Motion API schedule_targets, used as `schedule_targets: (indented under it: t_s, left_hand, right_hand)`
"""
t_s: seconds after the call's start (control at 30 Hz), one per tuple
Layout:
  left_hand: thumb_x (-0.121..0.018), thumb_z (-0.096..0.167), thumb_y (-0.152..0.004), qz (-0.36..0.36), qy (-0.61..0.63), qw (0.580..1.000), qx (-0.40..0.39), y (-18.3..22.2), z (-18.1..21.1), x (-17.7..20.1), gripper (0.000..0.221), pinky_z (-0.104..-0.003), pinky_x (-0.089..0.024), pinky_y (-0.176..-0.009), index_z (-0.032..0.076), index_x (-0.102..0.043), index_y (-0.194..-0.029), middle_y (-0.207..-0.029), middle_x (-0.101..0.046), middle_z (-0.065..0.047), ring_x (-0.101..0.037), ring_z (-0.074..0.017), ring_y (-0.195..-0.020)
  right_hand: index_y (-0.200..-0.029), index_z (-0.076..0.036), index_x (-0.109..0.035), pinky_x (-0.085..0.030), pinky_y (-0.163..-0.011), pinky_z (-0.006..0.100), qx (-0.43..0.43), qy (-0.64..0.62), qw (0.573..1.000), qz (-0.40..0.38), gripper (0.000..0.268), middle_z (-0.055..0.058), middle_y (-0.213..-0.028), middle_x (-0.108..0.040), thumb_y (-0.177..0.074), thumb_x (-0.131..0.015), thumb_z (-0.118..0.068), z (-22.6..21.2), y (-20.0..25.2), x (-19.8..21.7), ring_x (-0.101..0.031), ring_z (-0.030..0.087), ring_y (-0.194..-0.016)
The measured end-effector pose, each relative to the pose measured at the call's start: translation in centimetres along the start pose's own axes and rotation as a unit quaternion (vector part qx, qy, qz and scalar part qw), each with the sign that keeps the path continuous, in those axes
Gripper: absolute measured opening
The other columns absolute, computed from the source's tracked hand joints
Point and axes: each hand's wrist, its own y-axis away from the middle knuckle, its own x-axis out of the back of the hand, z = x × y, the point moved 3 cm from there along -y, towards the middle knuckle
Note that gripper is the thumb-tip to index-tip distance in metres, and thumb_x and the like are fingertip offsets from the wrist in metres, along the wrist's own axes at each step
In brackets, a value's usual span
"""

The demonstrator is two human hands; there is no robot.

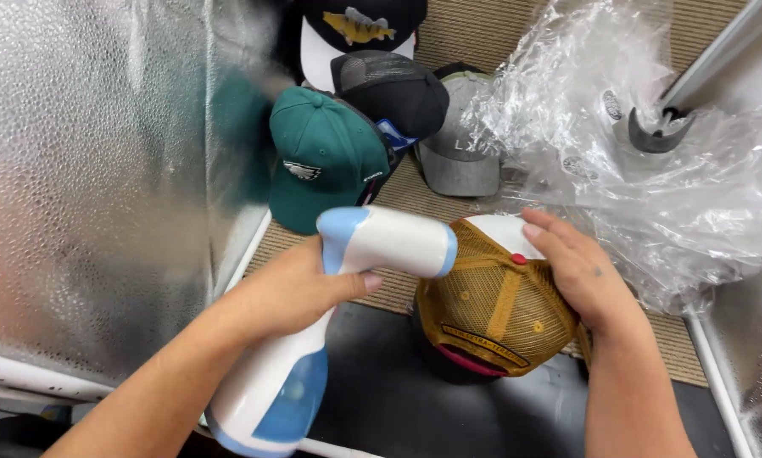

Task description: Brushing and steaming a red and white baseball cap to clean and shape it at a workstation.

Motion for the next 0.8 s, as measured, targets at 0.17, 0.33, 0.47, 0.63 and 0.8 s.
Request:
schedule_targets:
  t_s: [0.17,0.33,0.47,0.63,0.8]
  left_hand:
    - [-0.073,0.033,-0.091,-0.062,0.137,0.974,0.169,1.1,-2.7,-3.2,0.032,-0.035,-0.054,-0.053,0.008,-0.068,-0.11,-0.074,-0.064,-0.014,-0.063,-0.0219,-0.057]
    - [-0.069,0.04,-0.091,-0.059,0.161,0.968,0.184,-1.1,-3.5,-4.0,0.041,-0.036,-0.053,-0.054,0.003,-0.065,-0.108,-0.072,-0.063,-0.017,-0.065,-0.025,-0.059]
    - [-0.07,0.039,-0.092,-0.076,0.205,0.958,0.187,-1.6,-4.3,-4.1,0.042,-0.037,-0.053,-0.053,0.002,-0.063,-0.11,-0.07,-0.064,-0.019,-0.064,-0.0274,-0.055]
    - [-0.071,0.039,-0.092,-0.124,0.158,0.952,0.229,0.1,-3.8,-2.9,0.037,-0.035,-0.054,-0.056,0.005,-0.062,-0.104,-0.072,-0.064,-0.018,-0.063,-0.0257,-0.056]
    - [-0.072,0.04,-0.091,-0.138,0.134,0.963,0.191,-2.0,-3.9,-2.5,0.043,-0.035,-0.055,-0.054,0.002,-0.063,-0.11,-0.071,-0.064,-0.018,-0.063,-0.0255,-0.055]
  right_hand:
    - [-0.142,-0.021,-0.064,-0.04,-0.111,0.03,-0.019,-0.025,0.999,-0.009,0.053,-0.001,-0.151,-0.061,-0.091,-0.054,-0.031,-0.2,0.3,-0.4,-0.056,0.013,-0.135]
    - [-0.145,-0.02,-0.061,-0.037,-0.114,0.03,0.019,0.001,0.999,-0.029,0.058,0.001,-0.154,-0.059,-0.089,-0.052,-0.032,0.5,-0.2,-0.6,-0.054,0.014,-0.139]
    - [-0.143,-0.022,-0.064,-0.039,-0.11,0.03,-0.006,0.022,1.0,-0.01,0.054,-0.001,-0.15,-0.062,-0.091,-0.051,-0.032,-0.4,0.5,-1.0,-0.057,0.014,-0.133]
    - [-0.134,-0.011,-0.068,-0.038,-0.114,0.03,0.015,0.01,1.0,-0.008,0.05,-0.007,-0.156,-0.059,-0.091,-0.051,-0.03,0.3,-0.4,-0.9,-0.056,0.011,-0.138]
    - [-0.136,-0.012,-0.067,-0.033,-0.12,0.031,0.039,0.023,0.999,-0.022,0.051,-0.007,-0.158,-0.057,-0.09,-0.053,-0.03,1.1,-1.1,-0.9,-0.051,0.011,-0.144]
